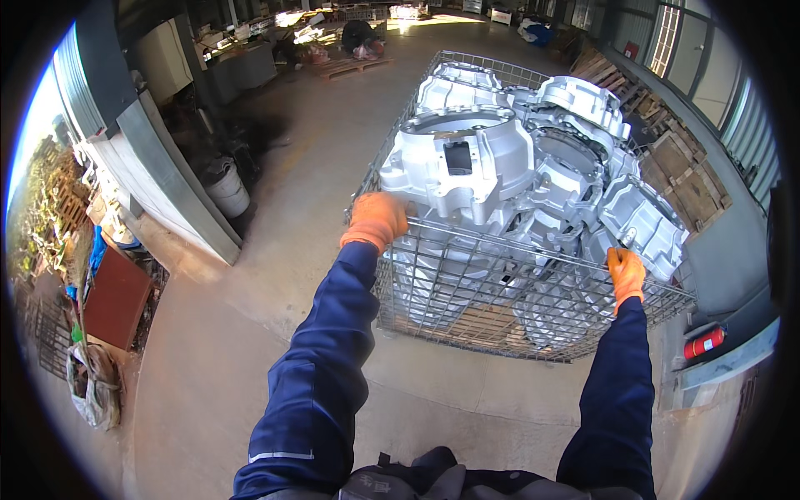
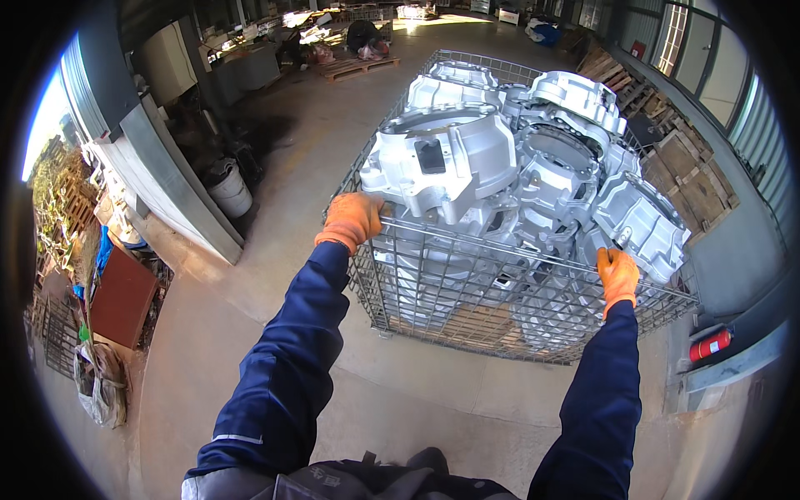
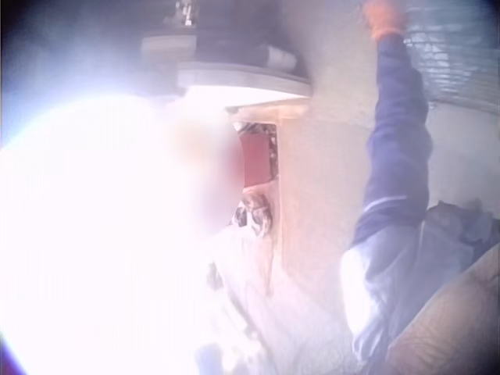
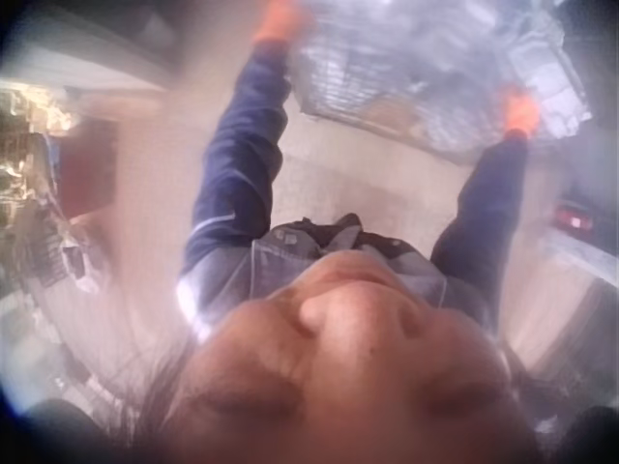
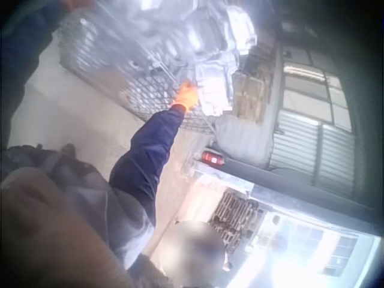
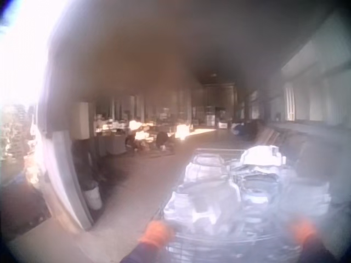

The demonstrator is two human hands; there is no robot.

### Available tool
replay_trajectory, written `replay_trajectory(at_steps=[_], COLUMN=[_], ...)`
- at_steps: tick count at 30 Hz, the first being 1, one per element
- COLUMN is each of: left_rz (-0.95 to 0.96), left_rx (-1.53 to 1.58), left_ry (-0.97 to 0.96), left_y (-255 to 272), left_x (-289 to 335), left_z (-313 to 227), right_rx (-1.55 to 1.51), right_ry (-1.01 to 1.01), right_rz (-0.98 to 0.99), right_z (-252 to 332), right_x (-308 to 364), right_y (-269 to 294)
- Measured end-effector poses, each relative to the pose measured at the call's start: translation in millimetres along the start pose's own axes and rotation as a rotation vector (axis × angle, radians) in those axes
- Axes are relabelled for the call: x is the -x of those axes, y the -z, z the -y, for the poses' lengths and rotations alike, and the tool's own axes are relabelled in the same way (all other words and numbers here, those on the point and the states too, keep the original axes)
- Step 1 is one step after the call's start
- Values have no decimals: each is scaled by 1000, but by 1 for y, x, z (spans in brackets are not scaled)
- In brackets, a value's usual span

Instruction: The person moves a wire mesh cage filled with metal parts across the workshop floor, then repeatedly picks up individual parts, places them on a workbench, and inspects them before returning them to the cage.

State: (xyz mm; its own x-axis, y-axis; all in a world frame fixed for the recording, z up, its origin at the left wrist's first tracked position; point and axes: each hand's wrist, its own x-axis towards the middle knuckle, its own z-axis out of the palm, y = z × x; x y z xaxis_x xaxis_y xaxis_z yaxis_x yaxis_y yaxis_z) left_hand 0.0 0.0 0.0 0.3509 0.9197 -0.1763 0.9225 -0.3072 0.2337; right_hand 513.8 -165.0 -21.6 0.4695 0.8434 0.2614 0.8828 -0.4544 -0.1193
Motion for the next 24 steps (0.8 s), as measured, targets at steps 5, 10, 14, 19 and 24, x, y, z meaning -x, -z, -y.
replay_trajectory(at_steps=[5, 10, 14, 19, 24], left_rz=[-107, -78, -49, 54, -37], left_rx=[11, -38, -55, 30, -42], left_ry=[19, 4, -28, -42, 20], left_y=[-30, -19, -7, 5, -6], left_x=[-7, -21, -10, -10, -13], left_z=[6, -5, -19, -21, -21], right_rx=[-21, -70, -44, 40, 83], right_ry=[46, 48, 70, 105, 92], right_rz=[10, -10, 5, -60, -1], right_z=[-4, -19, -26, -25, -27], right_x=[8, -12, -14, -12, -15], right_y=[3, 10, 12, 9, 4])
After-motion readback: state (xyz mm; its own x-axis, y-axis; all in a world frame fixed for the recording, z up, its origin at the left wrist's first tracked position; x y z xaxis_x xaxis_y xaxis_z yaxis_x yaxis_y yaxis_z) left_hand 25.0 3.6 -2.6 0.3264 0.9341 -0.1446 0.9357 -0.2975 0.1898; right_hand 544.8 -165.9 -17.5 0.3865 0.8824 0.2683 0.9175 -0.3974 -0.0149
